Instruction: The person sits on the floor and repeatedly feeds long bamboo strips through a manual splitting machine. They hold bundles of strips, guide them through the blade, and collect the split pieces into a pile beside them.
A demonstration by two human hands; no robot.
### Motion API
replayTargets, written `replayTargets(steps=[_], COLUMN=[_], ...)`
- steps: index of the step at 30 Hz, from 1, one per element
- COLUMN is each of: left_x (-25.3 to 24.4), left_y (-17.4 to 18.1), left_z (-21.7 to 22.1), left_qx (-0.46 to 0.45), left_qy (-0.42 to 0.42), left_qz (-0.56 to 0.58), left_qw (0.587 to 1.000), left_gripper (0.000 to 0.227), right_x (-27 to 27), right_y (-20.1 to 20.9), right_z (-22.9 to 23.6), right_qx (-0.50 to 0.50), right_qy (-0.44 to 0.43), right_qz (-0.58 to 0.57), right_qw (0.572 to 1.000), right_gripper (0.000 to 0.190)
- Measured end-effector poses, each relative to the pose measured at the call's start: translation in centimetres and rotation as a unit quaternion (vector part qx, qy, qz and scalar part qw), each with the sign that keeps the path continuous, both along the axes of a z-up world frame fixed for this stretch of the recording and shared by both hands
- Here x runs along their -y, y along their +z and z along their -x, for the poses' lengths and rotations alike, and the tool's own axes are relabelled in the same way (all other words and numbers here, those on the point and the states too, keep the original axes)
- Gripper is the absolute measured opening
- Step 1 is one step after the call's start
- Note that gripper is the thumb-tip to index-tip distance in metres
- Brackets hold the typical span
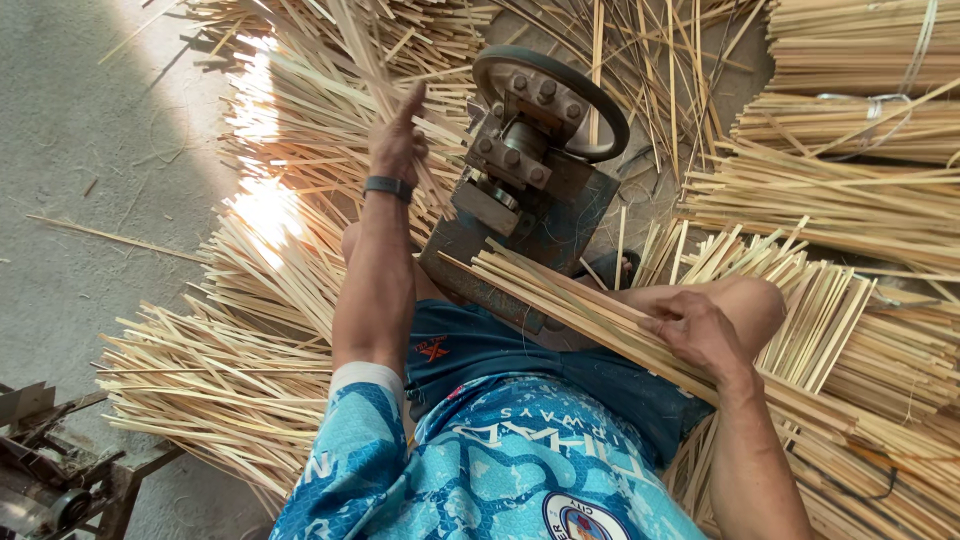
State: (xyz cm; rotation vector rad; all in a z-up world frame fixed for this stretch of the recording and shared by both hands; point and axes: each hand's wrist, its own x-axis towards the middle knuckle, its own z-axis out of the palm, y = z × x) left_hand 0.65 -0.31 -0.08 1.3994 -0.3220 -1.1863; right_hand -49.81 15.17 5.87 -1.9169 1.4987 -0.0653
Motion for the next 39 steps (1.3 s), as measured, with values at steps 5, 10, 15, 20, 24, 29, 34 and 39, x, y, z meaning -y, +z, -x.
replayTargets(steps=[5,10,15,20,24,29,34,39], left_x=[1.3,1.0,-0.2,-2.1,-4.3,-6.3,-6.0,-5.3], left_y=[-0.7,-0.8,-0.6,0.7,2.1,3.2,2.9,2.8], left_z=[-3.8,-6.2,-9.1,-10.0,-8.8,-6.2,-3.2,-1.5], left_qx=[-0.031,0.011,0.110,0.163,0.143,0.017,0.031,0.026], left_qy=[0.013,0.059,0.076,0.049,0.006,-0.033,-0.066,-0.101], left_qz=[0.061,0.074,-0.032,-0.125,-0.030,0.072,0.081,0.145], left_qw=[0.998,0.995,0.990,0.977,0.989,0.997,0.994,0.984], left_gripper=[0.027,0.019,0.014,0.011,0.023,0.034,0.037,0.049], right_x=[-1.3,-1.3,-2.0,-1.8,-0.9,1.7,3.8,2.6], right_y=[0.2,0.0,-0.3,-0.2,0.9,1.7,0.2,0.8], right_z=[-0.3,-0.2,0.4,2.7,4.8,3.6,-2.1,-1.6], right_qx=[0.018,0.010,0.028,0.091,0.105,0.014,0.060,-0.100], right_qy=[-0.077,-0.098,-0.070,-0.085,-0.148,-0.100,-0.038,0.011], right_qz=[-0.067,-0.095,0.018,0.078,0.138,0.219,0.230,0.405], right_qw=[0.995,0.991,0.997,0.989,0.974,0.970,0.971,0.909], right_gripper=[0.027,0.028,0.016,0.011,0.017,0.021,0.019,0.026])
